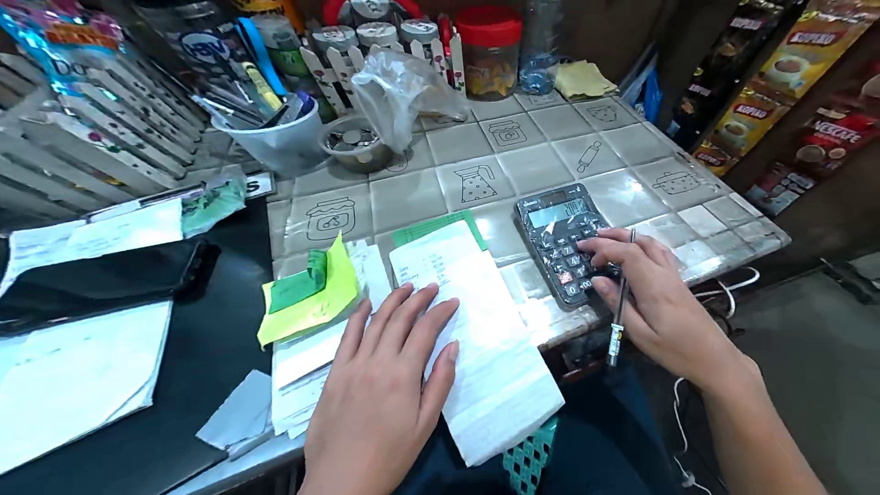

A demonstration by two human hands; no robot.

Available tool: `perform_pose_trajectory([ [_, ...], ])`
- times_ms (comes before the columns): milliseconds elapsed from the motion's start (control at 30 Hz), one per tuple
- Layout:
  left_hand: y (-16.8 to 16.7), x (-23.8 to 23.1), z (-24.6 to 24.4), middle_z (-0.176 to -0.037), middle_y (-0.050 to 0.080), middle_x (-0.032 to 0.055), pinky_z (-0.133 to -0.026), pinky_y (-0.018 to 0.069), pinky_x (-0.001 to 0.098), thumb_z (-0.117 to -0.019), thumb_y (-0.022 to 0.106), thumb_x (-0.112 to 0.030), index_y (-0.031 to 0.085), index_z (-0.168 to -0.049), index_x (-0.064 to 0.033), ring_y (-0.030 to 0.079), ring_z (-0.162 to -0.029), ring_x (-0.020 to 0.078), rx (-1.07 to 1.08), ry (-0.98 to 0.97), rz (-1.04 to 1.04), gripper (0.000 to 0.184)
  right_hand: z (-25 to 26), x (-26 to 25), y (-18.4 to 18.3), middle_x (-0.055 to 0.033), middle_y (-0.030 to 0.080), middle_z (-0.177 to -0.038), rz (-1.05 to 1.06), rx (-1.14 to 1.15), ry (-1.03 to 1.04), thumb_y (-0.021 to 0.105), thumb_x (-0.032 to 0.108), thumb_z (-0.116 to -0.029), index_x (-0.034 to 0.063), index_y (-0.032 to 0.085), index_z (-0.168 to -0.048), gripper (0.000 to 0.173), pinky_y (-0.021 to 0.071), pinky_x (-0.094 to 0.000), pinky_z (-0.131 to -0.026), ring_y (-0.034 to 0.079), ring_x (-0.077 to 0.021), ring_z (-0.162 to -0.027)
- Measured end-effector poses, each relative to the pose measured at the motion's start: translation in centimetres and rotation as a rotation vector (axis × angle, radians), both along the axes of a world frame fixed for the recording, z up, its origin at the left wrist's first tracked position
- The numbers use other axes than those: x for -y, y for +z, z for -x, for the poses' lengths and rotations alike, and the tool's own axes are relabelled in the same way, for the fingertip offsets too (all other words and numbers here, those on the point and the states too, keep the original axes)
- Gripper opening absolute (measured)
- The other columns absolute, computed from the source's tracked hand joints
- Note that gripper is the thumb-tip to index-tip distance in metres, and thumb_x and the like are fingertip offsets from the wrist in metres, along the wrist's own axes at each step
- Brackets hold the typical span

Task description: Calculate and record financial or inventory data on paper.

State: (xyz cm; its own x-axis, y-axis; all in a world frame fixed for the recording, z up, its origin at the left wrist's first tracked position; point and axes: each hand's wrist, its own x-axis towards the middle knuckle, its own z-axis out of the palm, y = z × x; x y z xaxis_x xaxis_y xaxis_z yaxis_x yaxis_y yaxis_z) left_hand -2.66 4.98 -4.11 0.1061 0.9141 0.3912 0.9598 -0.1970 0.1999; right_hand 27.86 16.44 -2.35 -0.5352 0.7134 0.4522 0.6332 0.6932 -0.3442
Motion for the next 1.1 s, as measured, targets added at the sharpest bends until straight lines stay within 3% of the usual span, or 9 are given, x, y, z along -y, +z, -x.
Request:
perform_pose_trajectory([
  [133,0.0,0.0,0.0,-0.145,0.061,0.0048,-0.118,0.0318,0.0624,-0.1057,0.034,-0.046,0.068,-0.134,-0.0224,0.049,-0.142,0.0313,-0.004,-0.001,-0.004,0.05,0.1,0.4,0.6,0.0032,0.065,-0.131,-0.002,0.003,0.009,0.042,0.035,-0.1068,0.0145,0.062,-0.131,0.038,0.0327,-0.0517,-0.117,0.047,-0.0219,-0.139],
  [300,-0.1,0.0,0.0,-0.146,0.061,0.0047,-0.118,0.0321,0.0622,-0.1056,0.034,-0.046,0.068,-0.134,-0.0226,0.049,-0.143,0.0311,-0.003,-0.001,-0.007,0.05,0.9,0.3,0.0,0.0047,0.062,-0.138,0.014,-0.002,0.066,0.043,0.036,-0.1076,0.0164,0.062,-0.125,0.033,0.0305,-0.0512,-0.119,0.044,-0.0197,-0.143],
  [433,0.0,0.0,0.0,-0.145,0.061,0.0054,-0.117,0.0319,0.0634,-0.1061,0.033,-0.047,0.068,-0.133,-0.022,0.05,-0.142,0.0315,0.004,-0.001,-0.007,0.05,0.7,1.1,0.6,0.0041,0.064,-0.134,-0.027,-0.036,0.111,0.042,0.034,-0.1078,0.0148,0.061,-0.131,0.036,0.0325,-0.0506,-0.118,0.046,-0.0203,-0.139],
  [600,0.0,0.0,0.0,-0.145,0.061,0.0047,-0.118,0.031,0.0621,-0.1058,0.033,-0.047,0.067,-0.134,-0.0231,0.049,-0.143,0.0304,-0.001,0.002,0.004,0.05,0.2,2.7,-0.8,0.0051,0.068,-0.125,-0.041,-0.096,0.179,0.044,0.034,-0.1094,0.0168,0.062,-0.11,0.024,0.0295,-0.0513,-0.121,0.048,-0.0176,-0.139],
  [767,0.2,0.0,0.0,-0.146,0.06,0.0044,-0.118,0.0309,0.0622,-0.1062,0.033,-0.046,0.067,-0.134,-0.0225,0.048,-0.143,0.0308,-0.006,-0.001,0.02,0.05,-1.6,2.2,-0.8,0.0042,0.064,-0.133,-0.06,-0.159,0.017,0.045,0.034,-0.108,0.0181,0.058,-0.116,0.023,0.0377,-0.0505,-0.115,0.048,-0.0212,-0.139],
  [867,0.1,0.0,0.0,-0.146,0.06,0.004,-0.119,0.0302,0.0614,-0.1059,0.034,-0.046,0.067,-0.134,-0.0224,0.048,-0.143,0.0304,-0.004,-0.001,0.012,0.049,-2.6,1.8,-1.7,0.0038,0.064,-0.131,-0.088,-0.167,-0.112,0.047,0.035,-0.1069,0.0182,0.057,-0.122,0.025,0.0406,-0.049,-0.11,0.049,-0.0225,-0.135],
  [1000,0.1,0.0,0.0,-0.145,0.061,0.0043,-0.119,0.0305,0.0615,-0.1059,0.034,-0.046,0.068,-0.133,-0.0224,0.049,-0.143,0.0306,-0.011,0.002,0.015,0.05,-2.9,1.4,-3.9,0.0044,0.065,-0.13,-0.117,-0.225,-0.122,0.05,0.03,-0.1064,0.0184,0.054,-0.112,0.014,0.0411,-0.045,-0.112,0.049,-0.0207,-0.137],
  [1100,0.0,0.0,0.0,-0.146,0.061,0.0043,-0.119,0.031,0.061,-0.106,0.034,-0.046,0.068,-0.134,-0.0223,0.049,-0.143,0.0301,-0.011,0.003,0.008,0.049,-2.6,1.3,-4.4,0.0043,0.065,-0.128,-0.119,-0.284,-0.104,0.05,0.029,-0.1063,0.0189,0.054,-0.113,0.012,0.0412,-0.0455,-0.114,0.049,-0.0208,-0.138],
])
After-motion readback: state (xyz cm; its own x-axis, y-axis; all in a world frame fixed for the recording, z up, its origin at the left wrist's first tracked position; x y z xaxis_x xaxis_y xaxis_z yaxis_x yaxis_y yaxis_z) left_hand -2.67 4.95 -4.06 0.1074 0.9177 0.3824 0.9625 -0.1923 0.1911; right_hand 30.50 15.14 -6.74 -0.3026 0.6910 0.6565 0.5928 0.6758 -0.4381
